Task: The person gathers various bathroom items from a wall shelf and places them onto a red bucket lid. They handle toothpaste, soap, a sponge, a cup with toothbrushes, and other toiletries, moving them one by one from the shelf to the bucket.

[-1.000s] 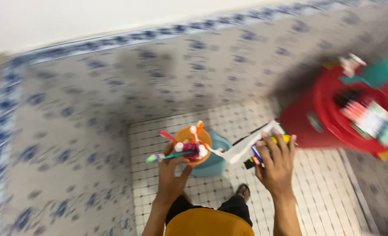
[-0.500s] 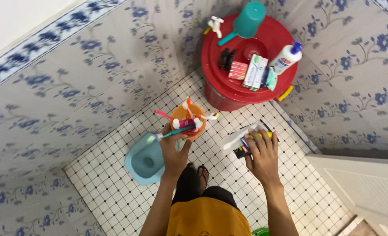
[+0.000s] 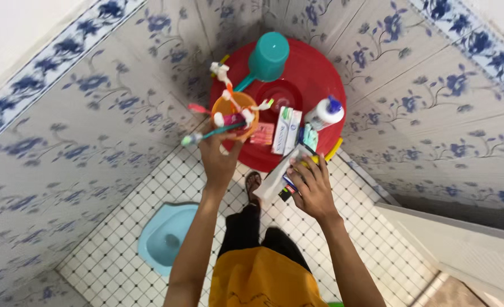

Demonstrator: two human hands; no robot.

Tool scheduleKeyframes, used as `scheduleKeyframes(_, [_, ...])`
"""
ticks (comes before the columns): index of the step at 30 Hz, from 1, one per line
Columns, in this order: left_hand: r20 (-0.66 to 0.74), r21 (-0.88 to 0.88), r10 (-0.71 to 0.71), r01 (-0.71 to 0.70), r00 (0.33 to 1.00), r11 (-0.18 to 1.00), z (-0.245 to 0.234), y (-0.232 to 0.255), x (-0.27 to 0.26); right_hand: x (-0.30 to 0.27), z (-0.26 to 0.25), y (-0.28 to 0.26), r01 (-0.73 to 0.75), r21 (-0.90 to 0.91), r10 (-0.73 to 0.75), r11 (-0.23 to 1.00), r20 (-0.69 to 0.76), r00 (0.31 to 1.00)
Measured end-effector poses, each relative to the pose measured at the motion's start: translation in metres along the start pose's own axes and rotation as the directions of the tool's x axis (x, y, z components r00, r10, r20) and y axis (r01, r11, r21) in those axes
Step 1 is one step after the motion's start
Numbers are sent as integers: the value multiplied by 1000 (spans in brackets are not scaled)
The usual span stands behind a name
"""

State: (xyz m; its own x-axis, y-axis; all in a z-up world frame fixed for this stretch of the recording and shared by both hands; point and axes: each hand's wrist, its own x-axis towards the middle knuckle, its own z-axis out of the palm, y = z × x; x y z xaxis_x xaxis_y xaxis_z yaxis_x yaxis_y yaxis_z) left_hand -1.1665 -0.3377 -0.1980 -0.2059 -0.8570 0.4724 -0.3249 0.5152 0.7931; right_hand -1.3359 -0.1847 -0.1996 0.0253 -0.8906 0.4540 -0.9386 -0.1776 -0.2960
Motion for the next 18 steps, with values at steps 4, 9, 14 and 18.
scheduleKeyframes(4, [59, -12, 9, -8, 998, 1000, 70, -9, 40, 45, -12, 53, 78, 7, -76, 997, -120, 990])
scheduleKeyframes(9, [260, -59, -303, 329, 917, 943, 133, -22, 56, 98, -30, 125, 72, -113, -74, 991, -12, 997])
scheduleKeyframes(14, [150, 11, -140, 139, 979, 990, 177, -40, 56, 134, -25, 201, 82, -155, -70, 985, 83, 994])
scheduleKeyframes(18, [100, 35, -216, 213, 971, 976, 212, -62, 56, 144, -3, 267, 64, -104, -46, 993, 169, 985])
